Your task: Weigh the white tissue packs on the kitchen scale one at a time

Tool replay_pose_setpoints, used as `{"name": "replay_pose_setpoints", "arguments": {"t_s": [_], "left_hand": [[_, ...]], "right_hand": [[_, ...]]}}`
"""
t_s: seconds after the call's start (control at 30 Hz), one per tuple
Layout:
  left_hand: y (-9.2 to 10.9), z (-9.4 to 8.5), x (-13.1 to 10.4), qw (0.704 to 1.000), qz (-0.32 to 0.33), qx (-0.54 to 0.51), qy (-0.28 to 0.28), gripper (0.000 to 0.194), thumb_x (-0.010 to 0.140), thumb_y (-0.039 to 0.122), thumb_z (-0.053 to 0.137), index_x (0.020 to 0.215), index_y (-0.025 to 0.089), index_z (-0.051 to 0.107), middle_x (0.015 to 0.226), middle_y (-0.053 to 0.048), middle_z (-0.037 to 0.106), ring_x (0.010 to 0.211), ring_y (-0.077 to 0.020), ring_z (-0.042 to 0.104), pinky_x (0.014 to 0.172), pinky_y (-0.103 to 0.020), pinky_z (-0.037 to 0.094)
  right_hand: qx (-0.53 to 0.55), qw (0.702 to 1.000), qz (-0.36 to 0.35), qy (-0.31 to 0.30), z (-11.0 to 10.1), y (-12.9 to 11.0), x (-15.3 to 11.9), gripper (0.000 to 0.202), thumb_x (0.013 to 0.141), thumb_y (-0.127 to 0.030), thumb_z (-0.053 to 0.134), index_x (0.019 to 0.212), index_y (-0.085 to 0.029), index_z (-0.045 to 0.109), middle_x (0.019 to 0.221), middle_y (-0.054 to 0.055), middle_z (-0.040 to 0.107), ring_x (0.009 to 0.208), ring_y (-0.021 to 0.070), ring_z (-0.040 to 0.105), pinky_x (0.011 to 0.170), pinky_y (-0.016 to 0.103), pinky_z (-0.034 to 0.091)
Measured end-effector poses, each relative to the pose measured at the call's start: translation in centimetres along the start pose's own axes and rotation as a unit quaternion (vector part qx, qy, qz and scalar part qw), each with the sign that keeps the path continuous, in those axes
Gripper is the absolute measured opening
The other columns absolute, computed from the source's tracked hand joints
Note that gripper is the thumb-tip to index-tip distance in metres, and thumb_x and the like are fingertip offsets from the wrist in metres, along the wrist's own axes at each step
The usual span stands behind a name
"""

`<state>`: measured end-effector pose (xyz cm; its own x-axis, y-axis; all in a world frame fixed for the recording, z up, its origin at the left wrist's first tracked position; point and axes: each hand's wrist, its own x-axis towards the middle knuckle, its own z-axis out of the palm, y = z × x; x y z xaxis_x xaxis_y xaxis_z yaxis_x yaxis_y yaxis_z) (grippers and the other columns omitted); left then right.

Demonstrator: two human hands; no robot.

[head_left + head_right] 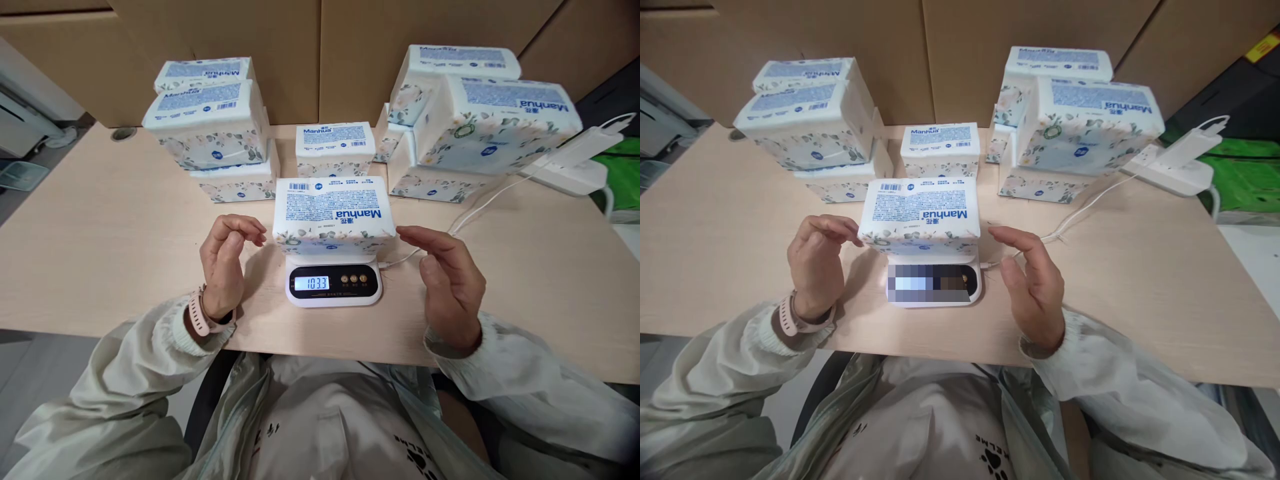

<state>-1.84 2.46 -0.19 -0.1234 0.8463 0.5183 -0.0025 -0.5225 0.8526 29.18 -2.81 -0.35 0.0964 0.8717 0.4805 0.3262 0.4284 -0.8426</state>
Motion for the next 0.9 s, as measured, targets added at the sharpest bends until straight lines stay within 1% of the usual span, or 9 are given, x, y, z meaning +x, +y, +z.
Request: {"name": "replay_pose_setpoints", "arguments": {"t_s": [0.13, 0.2, 0.27, 0.33, 0.43, 0.57, 0.67, 0.73, 0.9], "left_hand": [[0.1, -0.3, 0.0, 0.999, 0.021, 0.018, 0.027, 0.025, 0.1, 0.046, 0.074, 0.089, 0.023, 0.079, 0.085, -0.006, 0.072, 0.072, -0.0178, 0.064, 0.069, -0.034, 0.055], [0.3, -0.5, -0.2, 0.999, 0.027, 0.038, 0.028, 0.02, 0.101, 0.043, 0.074, 0.098, 0.025, 0.081, 0.093, -0.005, 0.076, 0.08, -0.018, 0.068, 0.075, -0.034, 0.059], [0.5, -0.5, -0.4, 0.998, 0.011, 0.059, -0.021, 0.024, 0.102, 0.041, 0.074, 0.118, 0.026, 0.081, 0.116, -0.007, 0.079, 0.1, -0.0205, 0.075, 0.089, -0.036, 0.064], [0.9, 0.0, -0.5, 0.992, -0.014, 0.066, -0.104, 0.04, 0.102, 0.041, 0.075, 0.139, 0.028, 0.074, 0.14, -0.009, 0.074, 0.124, -0.026, 0.073, 0.105, -0.044, 0.064], [1.6, 1.6, 0.1, 0.982, -0.017, 0.059, -0.181, 0.05, 0.101, 0.041, 0.077, 0.149, 0.03, 0.066, 0.157, -0.009, 0.064, 0.145, -0.0327, 0.063, 0.119, -0.056, 0.058], [1.6, 4.8, 4.3, 0.984, 0.079, 0.052, -0.153, 0.057, 0.094, 0.047, 0.084, 0.146, 0.032, 0.065, 0.16, -0.008, 0.059, 0.155, -0.0344, 0.054, 0.128, -0.056, 0.05], [0.1, 6.9, 8.9, 0.981, 0.139, 0.07, -0.113, 0.073, 0.089, 0.056, 0.087, 0.151, 0.033, 0.056, 0.167, -0.006, 0.05, 0.161, -0.0335, 0.046, 0.131, -0.051, 0.046], [-1.5, 8.0, 11.6, 0.977, 0.167, 0.088, -0.094, 0.078, 0.088, 0.057, 0.088, 0.153, 0.034, 0.052, 0.172, -0.005, 0.043, 0.165, -0.0324, 0.037, 0.132, -0.05, 0.044], [-5.7, 8.7, 14.8, 0.985, 0.107, 0.119, -0.071, 0.069, 0.088, 0.057, 0.087, 0.147, 0.033, 0.057, 0.17, -0.007, 0.046, 0.167, -0.0326, 0.033, 0.138, -0.053, 0.031]], "right_hand": [[-0.007, 1.0, 0.005, -0.004, 0.0, 0.4, 0.0, 0.031, 0.106, -0.038, 0.062, 0.135, -0.037, 0.073, 0.133, 0.004, 0.079, 0.126, 0.0291, 0.072, 0.112, 0.054, 0.056], [-0.011, 1.0, 0.011, -0.013, 0.1, 0.8, 0.2, 0.033, 0.105, -0.039, 0.064, 0.137, -0.036, 0.071, 0.136, 0.004, 0.077, 0.127, 0.0279, 0.071, 0.112, 0.053, 0.055], [-0.014, 0.999, 0.03, -0.044, 0.3, 1.1, 0.6, 0.043, 0.104, -0.045, 0.066, 0.146, -0.037, 0.064, 0.147, 0.006, 0.071, 0.132, 0.029, 0.068, 0.113, 0.054, 0.054], [-0.016, 0.993, 0.057, -0.103, 0.7, 1.2, 1.0, 0.058, 0.102, -0.053, 0.067, 0.156, -0.038, 0.053, 0.156, 0.007, 0.065, 0.138, 0.0317, 0.064, 0.114, 0.057, 0.054], [-0.044, 0.985, 0.064, -0.153, 1.8, 1.1, 2.4, 0.069, 0.1, -0.061, 0.065, 0.161, -0.039, 0.046, 0.153, 0.008, 0.066, 0.137, 0.0347, 0.062, 0.113, 0.062, 0.053], [-0.069, 0.996, -0.007, -0.056, 4.2, 2.4, 6.7, 0.067, 0.1, -0.062, 0.062, 0.159, -0.037, 0.043, 0.153, 0.008, 0.063, 0.142, 0.0364, 0.056, 0.121, 0.067, 0.047], [-0.093, 0.993, -0.07, 0.007, 6.1, 4.4, 11.2, 0.072, 0.1, -0.067, 0.057, 0.162, -0.035, 0.036, 0.158, 0.01, 0.057, 0.151, 0.0365, 0.049, 0.127, 0.067, 0.041], [-0.12, 0.989, -0.078, 0.026, 7.2, 5.6, 13.9, 0.078, 0.101, -0.07, 0.054, 0.164, -0.034, 0.029, 0.163, 0.01, 0.052, 0.154, 0.036, 0.045, 0.131, 0.066, 0.037], [-0.163, 0.985, -0.044, 0.026, 8.8, 7.6, 17.5, 0.076, 0.105, -0.063, 0.049, 0.167, -0.029, 0.022, 0.171, 0.011, 0.046, 0.156, 0.0349, 0.044, 0.133, 0.062, 0.036]]}}
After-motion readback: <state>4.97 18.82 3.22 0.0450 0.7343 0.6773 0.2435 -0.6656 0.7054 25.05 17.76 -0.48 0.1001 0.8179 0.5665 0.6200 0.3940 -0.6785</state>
